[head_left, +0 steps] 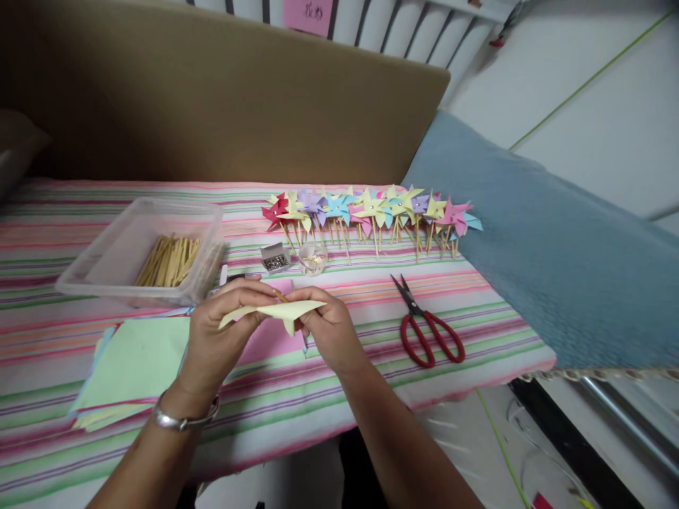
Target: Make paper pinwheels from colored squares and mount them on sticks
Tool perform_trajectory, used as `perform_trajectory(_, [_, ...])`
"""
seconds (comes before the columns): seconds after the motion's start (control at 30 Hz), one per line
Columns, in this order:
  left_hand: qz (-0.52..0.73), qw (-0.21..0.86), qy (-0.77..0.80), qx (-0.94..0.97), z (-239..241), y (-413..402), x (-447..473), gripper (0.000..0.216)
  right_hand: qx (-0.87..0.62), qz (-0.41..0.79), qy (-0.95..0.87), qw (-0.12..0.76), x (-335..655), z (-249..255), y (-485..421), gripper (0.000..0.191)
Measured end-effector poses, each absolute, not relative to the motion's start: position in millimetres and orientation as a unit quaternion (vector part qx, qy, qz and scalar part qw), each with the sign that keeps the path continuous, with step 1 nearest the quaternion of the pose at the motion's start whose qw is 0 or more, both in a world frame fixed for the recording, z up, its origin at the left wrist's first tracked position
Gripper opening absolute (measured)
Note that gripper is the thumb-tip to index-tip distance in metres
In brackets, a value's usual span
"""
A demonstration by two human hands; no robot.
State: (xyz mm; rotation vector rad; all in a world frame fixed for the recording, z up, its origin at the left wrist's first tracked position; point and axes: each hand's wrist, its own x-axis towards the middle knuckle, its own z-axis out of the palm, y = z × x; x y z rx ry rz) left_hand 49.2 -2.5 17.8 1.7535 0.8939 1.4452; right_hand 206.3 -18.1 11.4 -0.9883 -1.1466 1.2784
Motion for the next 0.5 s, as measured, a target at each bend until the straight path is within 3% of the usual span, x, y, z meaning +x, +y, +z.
perform_trajectory(0.5, [0.563,0.332,0.330,0.681,15.5,-1.0,48.7,0.016,-0.403,0.535,-0.481,0.566,204.9,12.0,-18.7,0.013])
